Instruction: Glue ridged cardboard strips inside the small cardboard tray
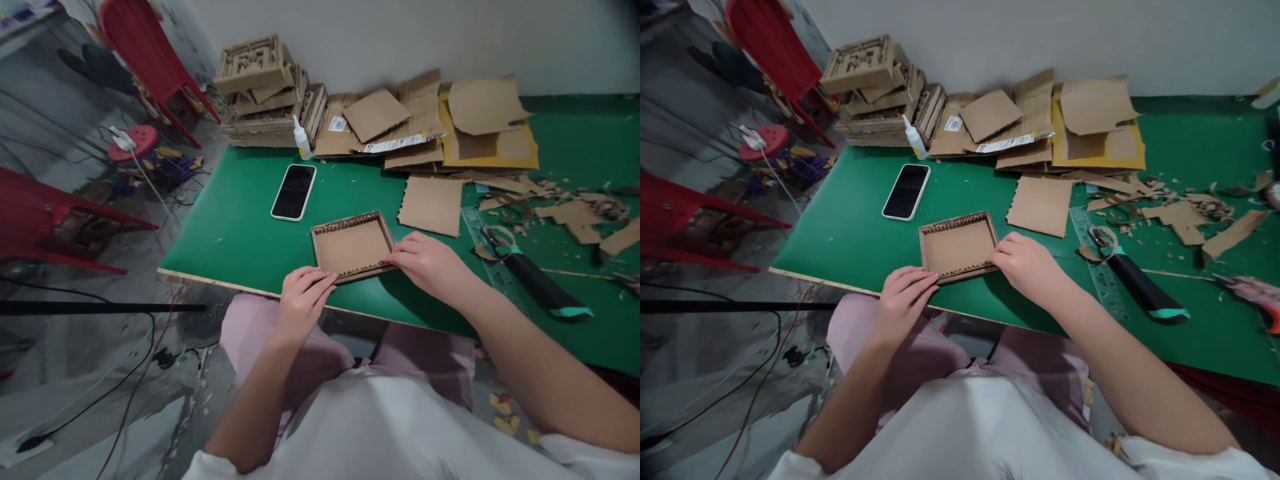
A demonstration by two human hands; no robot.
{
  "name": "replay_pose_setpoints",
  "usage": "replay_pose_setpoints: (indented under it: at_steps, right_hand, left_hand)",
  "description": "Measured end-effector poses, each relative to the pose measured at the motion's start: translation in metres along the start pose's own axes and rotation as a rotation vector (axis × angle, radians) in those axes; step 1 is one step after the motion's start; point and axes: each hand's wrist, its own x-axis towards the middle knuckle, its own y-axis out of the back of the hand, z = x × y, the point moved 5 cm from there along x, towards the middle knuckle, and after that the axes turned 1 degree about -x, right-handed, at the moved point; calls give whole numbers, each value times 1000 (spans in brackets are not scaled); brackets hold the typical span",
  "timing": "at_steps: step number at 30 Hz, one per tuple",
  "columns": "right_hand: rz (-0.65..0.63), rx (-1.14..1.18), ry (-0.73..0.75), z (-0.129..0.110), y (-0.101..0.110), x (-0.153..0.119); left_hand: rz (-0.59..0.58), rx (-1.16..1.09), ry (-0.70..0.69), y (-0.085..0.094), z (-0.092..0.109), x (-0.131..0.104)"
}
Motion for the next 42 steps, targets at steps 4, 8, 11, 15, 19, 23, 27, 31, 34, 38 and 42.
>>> replay_pose_setpoints:
  at_steps: [4, 8, 11, 15, 19, 23, 27, 31, 34, 38, 42]
  right_hand:
    - [33, 36, 4, -3, -1, -2]
    - [48, 65, -11, 0, -4, -8]
    - [67, 74, -31, 1, -8, -12]
    - [105, 48, -73, 1, -12, -16]
    - [118, 33, -74, 0, -12, -18]
    - [99, 83, -56, -3, -10, -19]
    - [57, 191, -45, -10, -10, -24]
    - [51, 221, -65, -15, -11, -29]
    - [98, 202, -65, -14, -11, -33]
    - [162, 201, -74, -11, -13, -36]
    - [194, 222, -83, -10, -17, -38]
  left_hand:
    - [-7, 2, -8, -1, 1, -1]
    - [-17, 17, -12, -1, 2, -1]
    - [-11, 45, -24, 0, 2, -1]
    - [-11, 62, -48, 0, 3, 0]
    - [-39, 54, -49, 0, 3, 1]
    - [-125, 72, -66, 1, 0, 9]
    - [-266, 162, -171, 1, -2, 22]
    - [-316, 206, -254, 0, 1, 29]
    - [-304, 227, -272, -1, 5, 29]
    - [-287, 265, -241, -2, 11, 25]
    - [-286, 290, -154, -9, 31, 17]
